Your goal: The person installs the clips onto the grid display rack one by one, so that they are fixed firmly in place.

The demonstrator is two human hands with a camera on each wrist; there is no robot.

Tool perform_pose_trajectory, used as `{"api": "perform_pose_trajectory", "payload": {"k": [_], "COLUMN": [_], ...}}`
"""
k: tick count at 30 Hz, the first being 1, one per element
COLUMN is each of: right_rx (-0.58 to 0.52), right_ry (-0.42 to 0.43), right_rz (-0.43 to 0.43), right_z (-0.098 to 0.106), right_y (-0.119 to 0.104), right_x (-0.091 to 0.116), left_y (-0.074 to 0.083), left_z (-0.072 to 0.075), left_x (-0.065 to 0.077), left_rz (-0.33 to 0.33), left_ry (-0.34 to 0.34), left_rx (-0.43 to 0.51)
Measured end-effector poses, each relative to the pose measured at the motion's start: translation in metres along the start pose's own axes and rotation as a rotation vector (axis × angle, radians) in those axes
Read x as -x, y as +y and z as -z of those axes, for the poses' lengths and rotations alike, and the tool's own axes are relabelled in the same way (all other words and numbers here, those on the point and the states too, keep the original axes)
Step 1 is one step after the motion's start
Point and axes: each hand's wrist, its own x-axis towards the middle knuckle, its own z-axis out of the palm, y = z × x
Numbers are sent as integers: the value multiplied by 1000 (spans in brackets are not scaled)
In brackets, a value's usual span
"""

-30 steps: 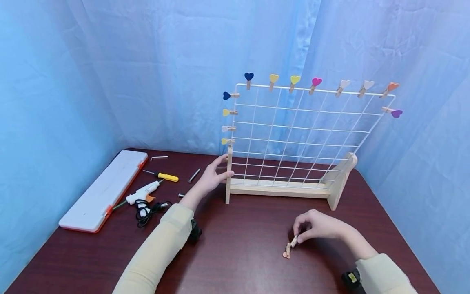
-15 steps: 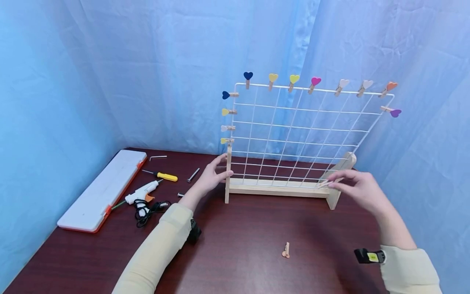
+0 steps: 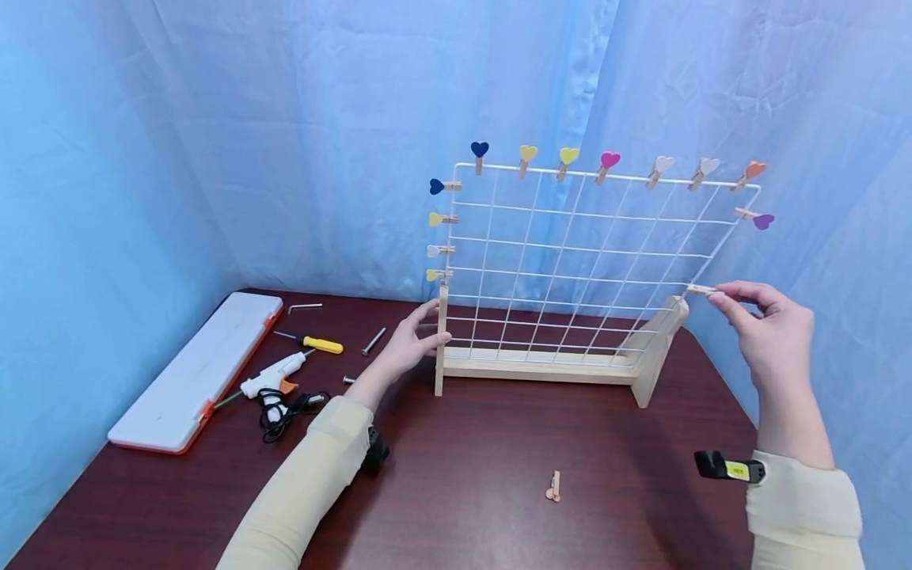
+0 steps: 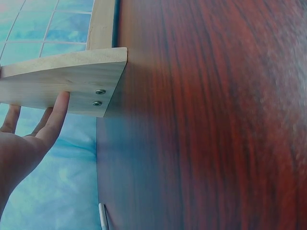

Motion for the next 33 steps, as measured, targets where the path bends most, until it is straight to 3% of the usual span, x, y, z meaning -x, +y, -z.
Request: {"api": "perform_pose_trajectory", "payload": {"k": [5, 7, 13, 19, 26, 33], "right_rx": [-305, -345, -391, -437, -375, -442], "right_ry": [163, 211, 273, 253, 238, 248], "right_rz": [-193, -224, -268, -284, -280, -251], "right_z": [1, 1, 0, -3, -9, -11], "right_y": [-4, -3, -3, -7, -11, -7], "right_x": [-14, -19, -32, -39, -44, -46], "left_y": [-9, -10, -10, -8, -8, -9], "left_z": [-1, -1, -1, -2, -2, -1], "left_x": [-4, -3, -3, -2, -4, -3], "left_rz": [-18, -22, -16, -9, -7, -8], "left_ry": [20, 23, 28, 27, 25, 24], "left_rx": [-18, -20, -28, -21, -28, -25]}}
